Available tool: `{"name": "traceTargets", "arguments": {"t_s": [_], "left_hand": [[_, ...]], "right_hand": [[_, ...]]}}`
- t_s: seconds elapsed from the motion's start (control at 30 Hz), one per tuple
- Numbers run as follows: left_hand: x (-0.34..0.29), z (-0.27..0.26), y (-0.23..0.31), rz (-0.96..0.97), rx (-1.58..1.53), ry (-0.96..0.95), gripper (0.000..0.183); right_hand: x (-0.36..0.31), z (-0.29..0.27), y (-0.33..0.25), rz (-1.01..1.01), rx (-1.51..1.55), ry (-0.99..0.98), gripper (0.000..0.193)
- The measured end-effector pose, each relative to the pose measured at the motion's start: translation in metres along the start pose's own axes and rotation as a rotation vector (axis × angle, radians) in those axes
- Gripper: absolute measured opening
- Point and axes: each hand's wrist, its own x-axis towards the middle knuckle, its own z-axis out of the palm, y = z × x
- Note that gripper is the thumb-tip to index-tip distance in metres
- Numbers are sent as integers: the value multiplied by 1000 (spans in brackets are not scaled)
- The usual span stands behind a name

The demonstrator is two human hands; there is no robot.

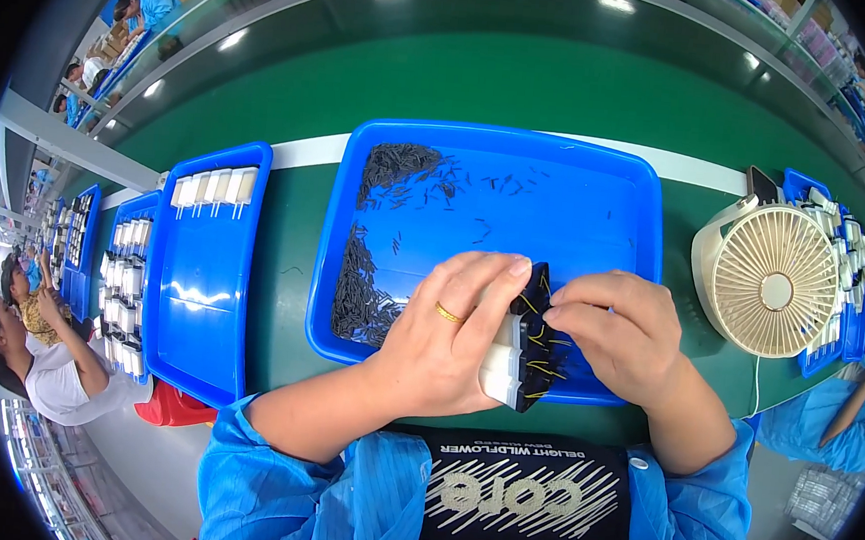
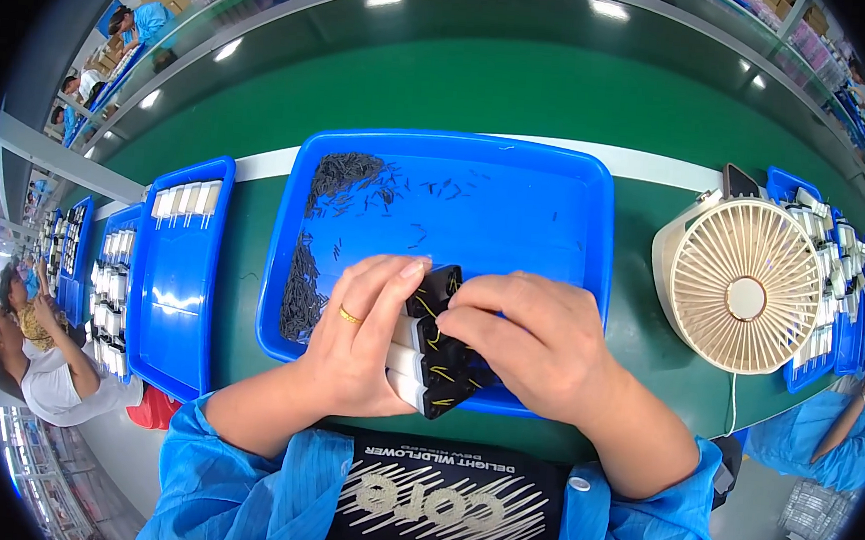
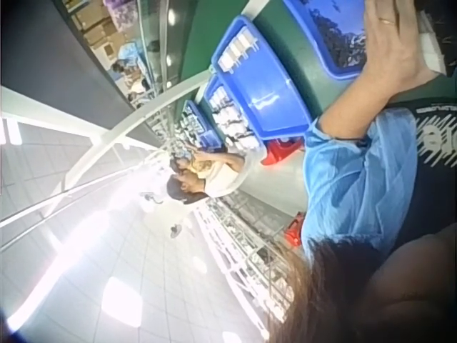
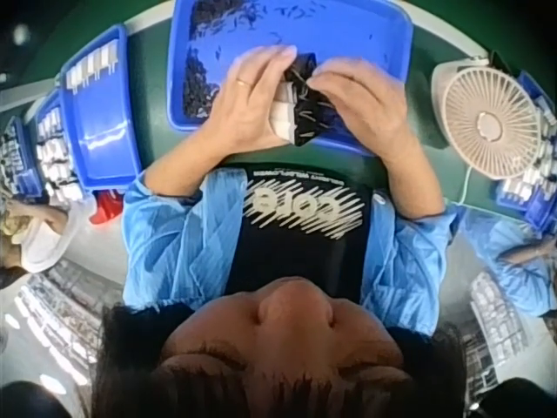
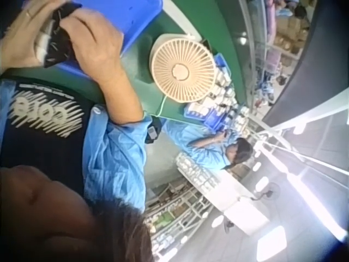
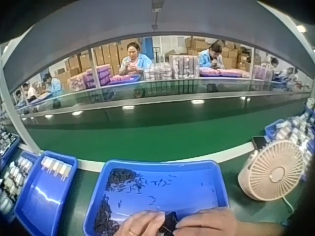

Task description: The person assembles electronic components onto a plastic casing by hand, working at a factory assembly line workstation.

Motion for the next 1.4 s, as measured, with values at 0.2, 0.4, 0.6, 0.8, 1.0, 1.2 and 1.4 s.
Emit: {"name": "traceTargets", "arguments": {"t_s": [0.2, 0.4, 0.6, 0.8, 1.0, 1.2, 1.4], "left_hand": [[-1, -1, 0, -12, -17, -5, 93], [-1, 0, 0, -12, -13, 0, 93], [-1, 1, -1, -12, -17, -3, 94], [-2, -2, -1, -43, -24, -1, 100], [-3, 2, -4, -28, -24, 18, 103], [-2, 0, -3, -32, -20, 31, 103], [-4, 0, -4, -27, -23, 33, 103]], "right_hand": [[1, 1, -2, -41, 103, 79, 17], [-5, 6, -4, -42, 93, 44, 22], [-3, 7, -7, -25, 62, 16, 21], [-4, 6, 0, 8, -100, 157, 24], [-1, 5, 2, 32, -63, 110, 26], [-4, 4, 1, -17, -81, 93, 28], [-5, 3, 0, -45, -102, 105, 28]]}}
